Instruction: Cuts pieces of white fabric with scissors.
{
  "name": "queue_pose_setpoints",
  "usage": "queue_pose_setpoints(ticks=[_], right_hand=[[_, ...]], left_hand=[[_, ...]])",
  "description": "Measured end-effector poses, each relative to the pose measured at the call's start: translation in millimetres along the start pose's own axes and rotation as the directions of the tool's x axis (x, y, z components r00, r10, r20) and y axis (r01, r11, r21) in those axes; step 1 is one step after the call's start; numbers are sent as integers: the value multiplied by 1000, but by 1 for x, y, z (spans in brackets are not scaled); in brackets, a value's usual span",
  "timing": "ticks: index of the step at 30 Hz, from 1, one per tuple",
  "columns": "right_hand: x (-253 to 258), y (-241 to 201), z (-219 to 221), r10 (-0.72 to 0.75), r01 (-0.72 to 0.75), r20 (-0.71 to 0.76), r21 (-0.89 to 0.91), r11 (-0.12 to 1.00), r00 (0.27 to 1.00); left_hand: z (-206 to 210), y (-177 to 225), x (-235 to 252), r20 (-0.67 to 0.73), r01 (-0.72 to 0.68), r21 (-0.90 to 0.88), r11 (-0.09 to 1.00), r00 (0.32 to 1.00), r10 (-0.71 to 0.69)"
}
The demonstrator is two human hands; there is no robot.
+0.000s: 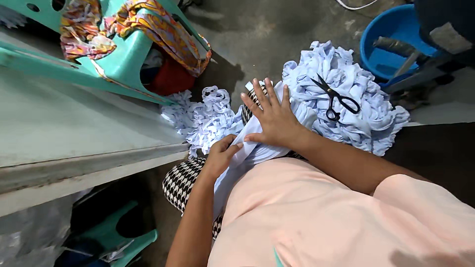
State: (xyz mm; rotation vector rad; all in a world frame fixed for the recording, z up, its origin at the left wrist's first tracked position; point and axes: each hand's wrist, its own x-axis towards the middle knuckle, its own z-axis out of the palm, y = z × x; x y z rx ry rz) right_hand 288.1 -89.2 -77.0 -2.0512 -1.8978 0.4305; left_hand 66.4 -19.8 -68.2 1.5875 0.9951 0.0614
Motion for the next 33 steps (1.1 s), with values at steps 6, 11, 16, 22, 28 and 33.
queue_pose_setpoints(ticks=[6,11,16,22,28,33], right_hand=[[1,1,3,16,-16,32,19,1000,999],[1,1,2,18,-19,42,31,999,999],[0,1,3,28,-29,40,19,999,999],[1,9,-4,14,-18,30,106,994,999],[6,73,-29,325,-324,45,289,901,945],[-1,78,-26,321,-338,127,522,783,939]], left_hand=[[3,2,0,-11,29,-53,998,1000,-30],[7,1,-2,-43,-17,-83,996,999,13],[10,-3,-2,-76,-72,-108,992,995,64],[13,-3,0,-101,-63,-18,998,993,61],[16,-6,-1,-127,-72,-52,996,990,65],[17,-3,1,-140,-44,-9,999,989,42]])
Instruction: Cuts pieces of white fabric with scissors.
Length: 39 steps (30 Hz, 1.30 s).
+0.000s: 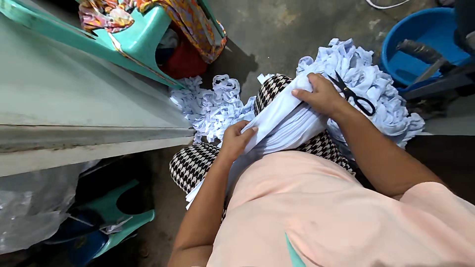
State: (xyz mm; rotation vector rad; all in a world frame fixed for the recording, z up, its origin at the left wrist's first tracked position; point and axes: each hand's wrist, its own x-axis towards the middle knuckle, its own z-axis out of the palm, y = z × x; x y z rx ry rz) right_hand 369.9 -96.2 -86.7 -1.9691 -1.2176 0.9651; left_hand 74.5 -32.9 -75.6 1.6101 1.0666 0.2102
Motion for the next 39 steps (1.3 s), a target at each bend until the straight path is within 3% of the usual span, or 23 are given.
queue_pose_setpoints(ticks=[7,9,11,13,15,18,25,29,32,36,39], right_hand=[[20,-21,-50,-154,220,-232,289,932,960],[28,8,-63,-20,87,-265,243,966,964],[24,58,-67,207,-192,-268,84,978,941],[9,103,-60,442,-469,-270,-41,882,856],[-6,143,-46,563,-607,-263,-131,784,783],[-18,168,-31,571,-634,-298,-198,747,765],[-24,158,-22,612,-687,-313,-293,665,726],[-28,163,-15,603,-666,-288,-399,631,744],[-23,167,-23,646,-680,-244,-419,602,723],[-25,173,-48,685,-690,-108,-206,694,721],[-39,150,-66,707,-706,14,59,705,707]], left_hand=[[17,49,33,-42,-115,-108,988,993,111],[30,45,53,-46,-46,-94,994,998,42],[39,37,62,-58,26,-9,1000,998,-27],[40,34,64,-64,44,21,999,997,-43],[40,35,62,-53,58,20,998,997,-57],[39,40,61,-39,66,58,996,997,-64],[32,37,64,-3,123,190,974,992,-124],[28,44,65,39,109,299,948,991,-126],[24,35,65,89,33,232,972,994,-55],[17,6,60,161,-39,-29,999,986,43],[14,-5,60,185,-82,-78,994,978,95]])
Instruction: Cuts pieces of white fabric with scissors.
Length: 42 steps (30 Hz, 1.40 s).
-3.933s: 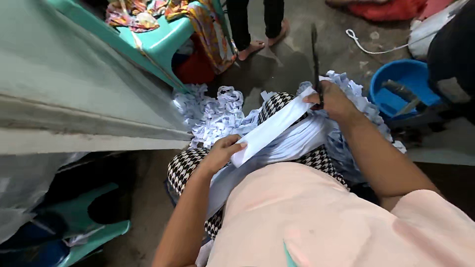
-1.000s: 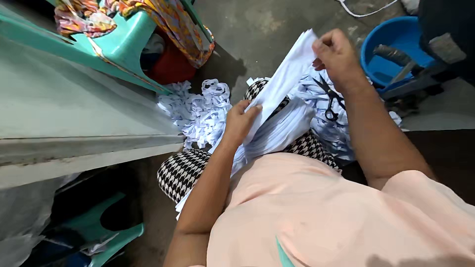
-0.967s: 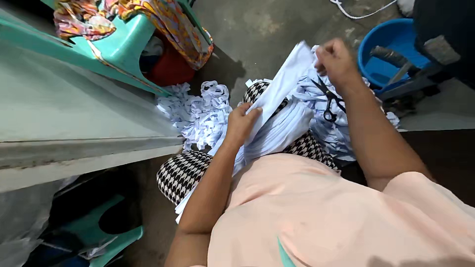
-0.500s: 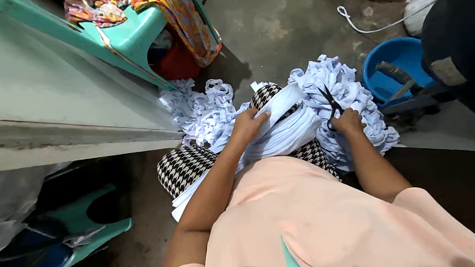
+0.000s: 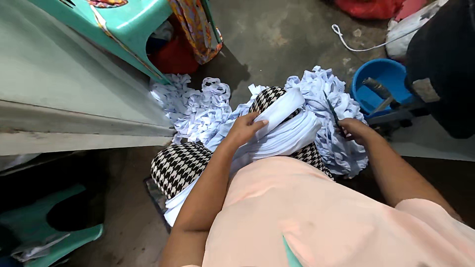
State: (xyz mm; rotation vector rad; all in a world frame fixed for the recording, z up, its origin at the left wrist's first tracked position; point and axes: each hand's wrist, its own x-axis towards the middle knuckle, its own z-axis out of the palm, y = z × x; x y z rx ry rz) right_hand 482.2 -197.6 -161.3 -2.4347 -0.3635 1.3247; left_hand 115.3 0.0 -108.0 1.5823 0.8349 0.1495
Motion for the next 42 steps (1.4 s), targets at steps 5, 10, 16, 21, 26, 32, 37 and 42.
queue_pose_setpoints(ticks=[5,10,16,21,26,32,37,42], right_hand=[[-42,-22,-23,-312,314,-71,23,949,947],[-119,-68,-22,-558,575,203,-35,817,805],[-189,-63,-3,-267,365,786,57,929,558],[-206,-56,6,-107,245,813,-44,969,572],[-191,-61,20,-144,227,776,1,974,614],[-187,-81,31,-98,269,777,-94,959,622],[-184,-66,20,-68,227,803,-85,970,592],[-190,-70,29,-90,242,766,-87,966,636]], left_hand=[[4,-4,3,-23,-88,-115,989,996,86],[11,5,9,-18,-32,-119,992,999,30],[15,14,9,-10,32,-355,934,999,-38],[16,23,4,22,58,-525,849,998,-54],[17,25,2,42,94,-569,817,996,-85],[16,27,1,6,96,-614,784,993,-117],[15,25,2,-7,85,-621,779,993,-114],[18,31,1,8,111,-621,776,991,-135]])
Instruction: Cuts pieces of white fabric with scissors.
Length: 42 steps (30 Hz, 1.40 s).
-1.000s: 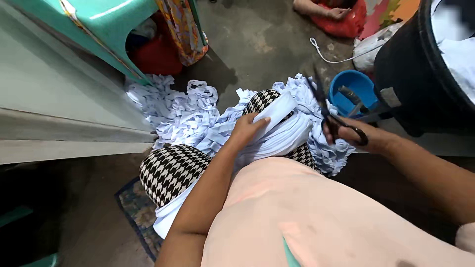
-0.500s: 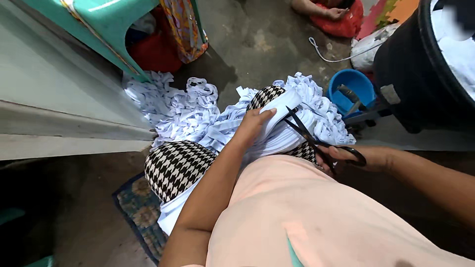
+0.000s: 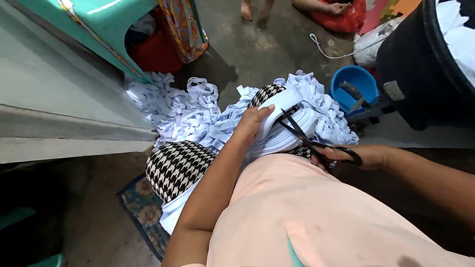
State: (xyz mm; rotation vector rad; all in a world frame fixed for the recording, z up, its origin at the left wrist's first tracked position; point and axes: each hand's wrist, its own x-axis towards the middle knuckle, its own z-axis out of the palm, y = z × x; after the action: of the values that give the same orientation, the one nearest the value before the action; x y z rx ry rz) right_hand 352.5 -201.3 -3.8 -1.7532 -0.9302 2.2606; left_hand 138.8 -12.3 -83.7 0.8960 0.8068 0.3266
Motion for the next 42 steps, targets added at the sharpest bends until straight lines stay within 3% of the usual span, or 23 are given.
queue_pose_setpoints(ticks=[16,25,30,35,42], right_hand=[[26,-23,8,-88,90,-119,7,996,989],[29,-16,33,-171,191,-385,12,982,907],[29,-7,29,-229,222,-367,-59,973,902],[31,-23,19,-148,122,-218,-131,984,965],[32,-10,25,-184,159,-370,-98,982,911]], left_hand=[[3,-1,-5,51,-26,-22,999,998,27],[4,-8,0,13,-90,161,983,996,89],[-1,-9,-4,8,-132,197,972,991,133],[-3,-7,-5,48,-136,227,964,991,128],[-3,-14,-4,9,-148,239,960,989,150]])
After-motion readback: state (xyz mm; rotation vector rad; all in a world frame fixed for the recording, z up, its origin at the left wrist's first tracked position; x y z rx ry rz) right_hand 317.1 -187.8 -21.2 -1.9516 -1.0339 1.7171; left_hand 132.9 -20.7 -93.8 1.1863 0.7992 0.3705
